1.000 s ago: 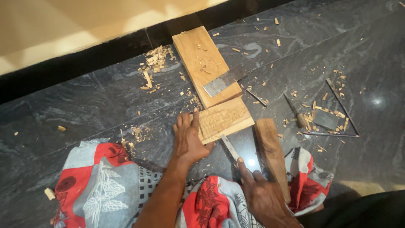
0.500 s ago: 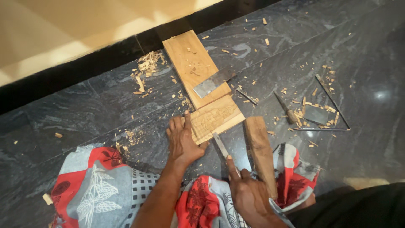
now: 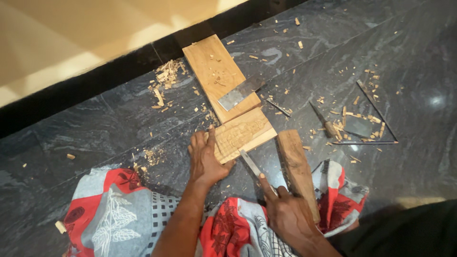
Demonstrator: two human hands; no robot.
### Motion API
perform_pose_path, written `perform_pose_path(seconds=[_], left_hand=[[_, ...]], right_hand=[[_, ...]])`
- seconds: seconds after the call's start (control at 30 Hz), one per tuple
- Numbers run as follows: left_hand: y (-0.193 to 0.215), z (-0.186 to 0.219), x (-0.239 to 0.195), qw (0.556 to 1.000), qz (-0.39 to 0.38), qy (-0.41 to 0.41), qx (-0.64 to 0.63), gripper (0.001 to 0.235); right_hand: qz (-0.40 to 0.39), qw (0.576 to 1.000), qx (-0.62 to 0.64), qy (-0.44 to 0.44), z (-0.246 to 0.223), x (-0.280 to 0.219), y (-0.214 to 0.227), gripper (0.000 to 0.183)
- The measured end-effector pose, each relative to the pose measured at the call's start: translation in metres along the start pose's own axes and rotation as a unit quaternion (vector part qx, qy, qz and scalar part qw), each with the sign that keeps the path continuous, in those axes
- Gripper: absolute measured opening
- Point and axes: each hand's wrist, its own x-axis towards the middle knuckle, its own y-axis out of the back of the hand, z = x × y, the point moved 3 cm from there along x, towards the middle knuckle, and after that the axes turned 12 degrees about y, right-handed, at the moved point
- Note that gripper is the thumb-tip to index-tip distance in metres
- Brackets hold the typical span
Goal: The person carves a wooden plaque using a chisel and wooden mallet. They repeatedly strike the chisel to shape the wood, occasionally pausing to inspect the progress and clear wood shavings. The carving depicts a seated figure.
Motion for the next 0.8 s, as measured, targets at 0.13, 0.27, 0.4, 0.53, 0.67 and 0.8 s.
perform_pose_path(seconds=[0.13,0.27,0.4,0.53,0.67,0.8], left_hand=[[-0.004,-0.001,-0.002,1.000,0.009,0.012,-0.001,0.110],[-0.007,-0.001,-0.001,0.999,0.032,-0.002,-0.006,0.111],[-0.005,-0.004,-0.004,0.999,0.033,-0.005,-0.013,0.110],[-0.005,-0.002,-0.005,1.000,0.023,-0.009,-0.015,0.113],[-0.005,-0.003,-0.007,1.000,0.016,-0.017,-0.014,0.115],[-0.003,-0.003,-0.003,1.000,0.016,-0.025,-0.007,0.115]], right_hand=[[-0.009,1.000,-0.021,-0.013,-0.008,0.005,-0.003,0.076],[0.004,1.000,-0.004,-0.014,-0.006,0.008,-0.004,0.070],[0.044,0.998,0.026,-0.024,-0.004,0.006,-0.007,0.062],[0.056,0.693,0.633,-0.339,0.008,-0.003,-0.022,0.052],[0.128,0.673,0.616,-0.389,0.017,-0.015,-0.007,0.054],[0.112,0.760,0.498,-0.402,0.017,-0.023,0.000,0.058]])
